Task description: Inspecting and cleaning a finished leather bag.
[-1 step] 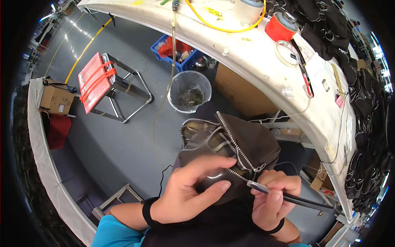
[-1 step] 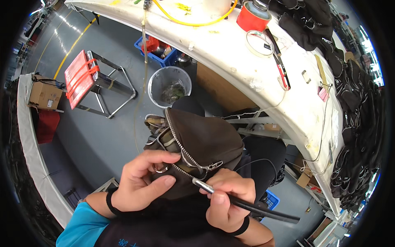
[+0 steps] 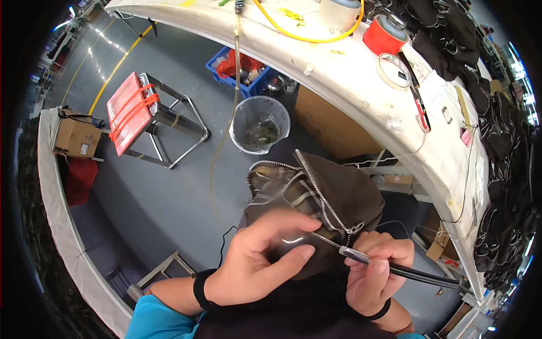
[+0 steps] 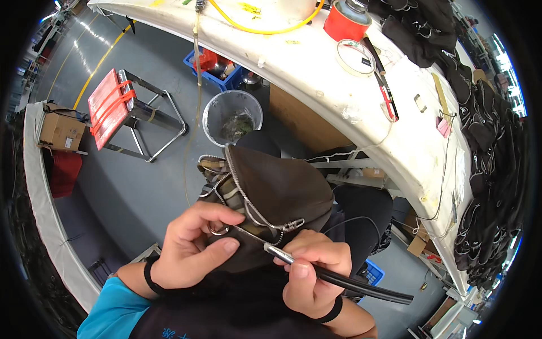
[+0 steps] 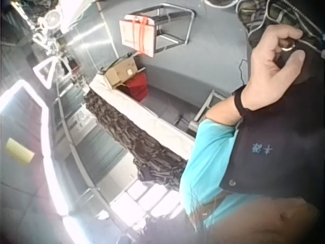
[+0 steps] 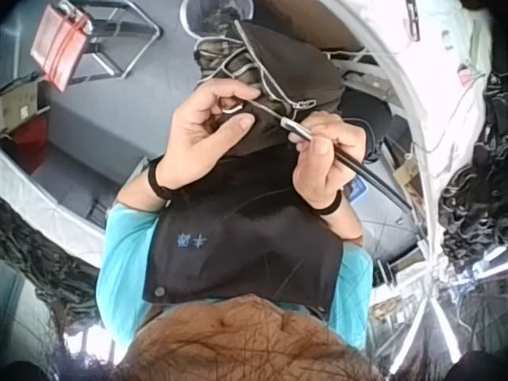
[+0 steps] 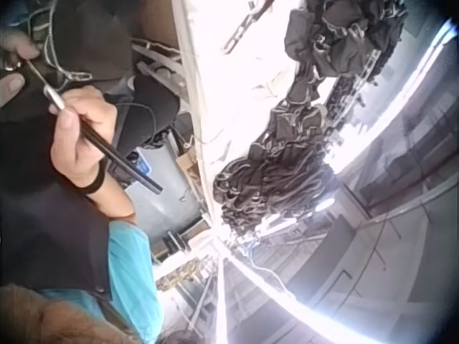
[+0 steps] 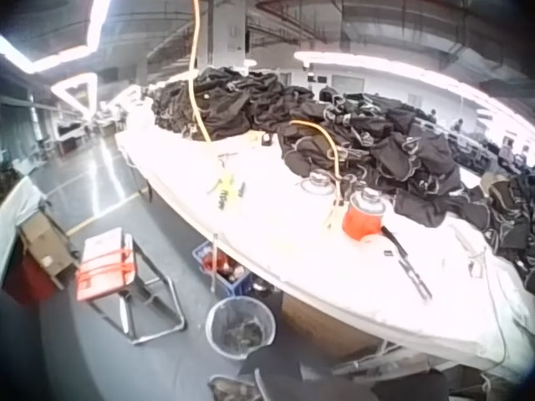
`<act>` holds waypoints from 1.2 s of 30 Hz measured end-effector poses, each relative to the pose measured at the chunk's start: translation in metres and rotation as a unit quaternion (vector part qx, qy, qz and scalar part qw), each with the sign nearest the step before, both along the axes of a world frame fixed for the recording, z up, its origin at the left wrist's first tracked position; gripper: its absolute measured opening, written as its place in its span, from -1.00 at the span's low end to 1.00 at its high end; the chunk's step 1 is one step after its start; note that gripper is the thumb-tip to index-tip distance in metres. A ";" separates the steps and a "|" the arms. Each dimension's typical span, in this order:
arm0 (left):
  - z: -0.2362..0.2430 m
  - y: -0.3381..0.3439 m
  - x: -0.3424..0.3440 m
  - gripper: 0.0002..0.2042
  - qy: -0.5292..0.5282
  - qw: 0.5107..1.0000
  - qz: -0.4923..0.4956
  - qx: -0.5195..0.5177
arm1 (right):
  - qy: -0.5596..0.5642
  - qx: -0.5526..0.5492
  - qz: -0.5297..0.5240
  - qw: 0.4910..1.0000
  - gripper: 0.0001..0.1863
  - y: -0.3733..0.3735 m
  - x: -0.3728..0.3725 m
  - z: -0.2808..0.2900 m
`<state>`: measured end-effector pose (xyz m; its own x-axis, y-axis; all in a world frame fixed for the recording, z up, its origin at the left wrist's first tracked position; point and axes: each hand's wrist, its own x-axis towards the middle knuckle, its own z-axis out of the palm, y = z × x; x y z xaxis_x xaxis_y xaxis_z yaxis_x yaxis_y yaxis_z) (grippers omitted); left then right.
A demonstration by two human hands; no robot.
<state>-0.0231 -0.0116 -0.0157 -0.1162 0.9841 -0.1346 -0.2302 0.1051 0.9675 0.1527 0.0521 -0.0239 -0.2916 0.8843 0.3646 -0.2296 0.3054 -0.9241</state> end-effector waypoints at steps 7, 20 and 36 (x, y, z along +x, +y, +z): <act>-0.004 0.001 -0.001 -0.82 -0.075 0.996 0.010 -0.039 | -0.005 0.013 0.024 1.000 -0.85 0.001 0.002 -0.004; -0.014 -0.013 0.015 -0.85 -0.014 0.994 0.102 0.032 | -0.152 0.131 0.000 0.980 -0.84 0.007 0.009 0.012; -0.010 -0.013 0.020 -0.86 -0.081 0.991 0.102 0.016 | -0.161 0.176 0.017 0.971 -0.80 0.004 0.004 0.009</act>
<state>-0.0026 -0.0243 -0.0257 -0.2922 0.9466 -0.1364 -0.3966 0.0099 0.9179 0.1567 0.0560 -0.0145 -0.4672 0.7097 0.5273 0.0390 0.6123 -0.7896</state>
